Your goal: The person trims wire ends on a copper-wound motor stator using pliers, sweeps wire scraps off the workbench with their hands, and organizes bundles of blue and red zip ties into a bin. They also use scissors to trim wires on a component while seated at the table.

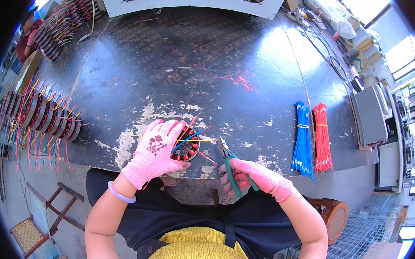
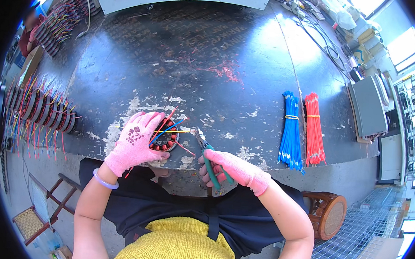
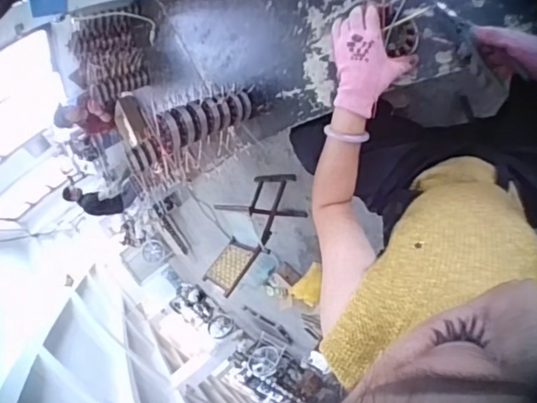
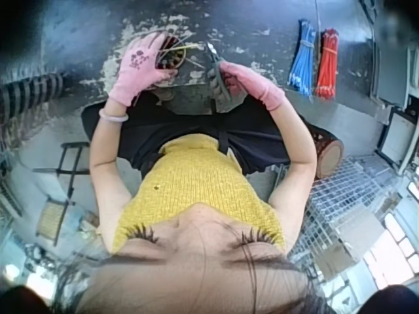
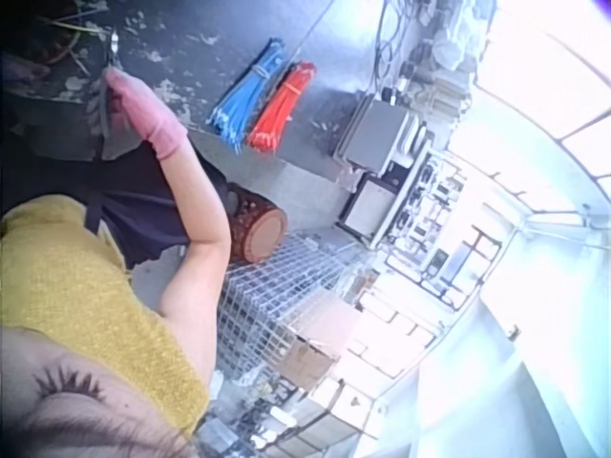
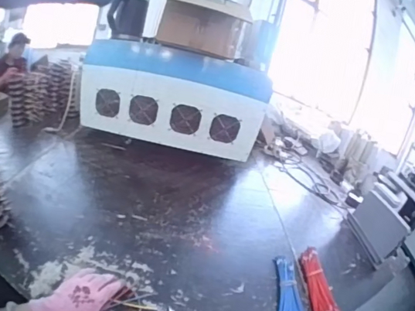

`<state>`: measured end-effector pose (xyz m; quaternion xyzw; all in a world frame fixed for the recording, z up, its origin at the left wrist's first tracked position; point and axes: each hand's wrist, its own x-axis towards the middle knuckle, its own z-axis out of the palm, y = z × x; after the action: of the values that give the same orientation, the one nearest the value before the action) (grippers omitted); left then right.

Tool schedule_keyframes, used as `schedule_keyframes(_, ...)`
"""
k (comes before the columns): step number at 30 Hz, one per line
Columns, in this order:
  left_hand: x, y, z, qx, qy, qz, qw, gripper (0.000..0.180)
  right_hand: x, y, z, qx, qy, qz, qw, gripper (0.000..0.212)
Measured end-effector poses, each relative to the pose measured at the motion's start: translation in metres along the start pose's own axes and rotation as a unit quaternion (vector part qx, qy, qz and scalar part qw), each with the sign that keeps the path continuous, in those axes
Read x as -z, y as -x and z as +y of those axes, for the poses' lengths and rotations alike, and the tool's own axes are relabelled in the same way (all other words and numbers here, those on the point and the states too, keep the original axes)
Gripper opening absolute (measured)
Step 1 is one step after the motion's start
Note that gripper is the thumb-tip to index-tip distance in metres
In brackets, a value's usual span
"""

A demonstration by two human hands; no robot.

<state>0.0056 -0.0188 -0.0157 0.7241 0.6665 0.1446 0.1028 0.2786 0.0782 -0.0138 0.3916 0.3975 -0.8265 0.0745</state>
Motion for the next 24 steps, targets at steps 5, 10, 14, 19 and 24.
schedule_keyframes(5, -0.001, 0.0, 0.001, 0.007, 0.006, 0.005, 1.0, 0.097, -0.005, -0.002, -0.005, 0.032, 0.08, 0.058, 0.995, 0.048)
schedule_keyframes(10, -0.002, 0.007, 0.009, 0.067, -0.031, -0.001, 0.997, 0.101, -0.003, -0.007, -0.006, 0.048, 0.04, 0.056, 0.996, 0.051)
schedule_keyframes(14, -0.003, 0.008, 0.02, 0.176, -0.08, 0.008, 0.981, 0.102, 0.009, -0.003, 0.003, 0.023, -0.045, -0.013, 0.999, 0.055)
schedule_keyframes(19, -0.009, 0.011, 0.018, 0.171, -0.092, 0.066, 0.979, 0.101, -0.008, -0.002, 0.0, -0.004, -0.014, -0.028, 0.999, 0.057)
schedule_keyframes(24, -0.009, 0.01, 0.017, 0.162, -0.101, 0.066, 0.979, 0.099, -0.012, -0.011, -0.007, 0.0, -0.007, -0.023, 1.0, 0.056)
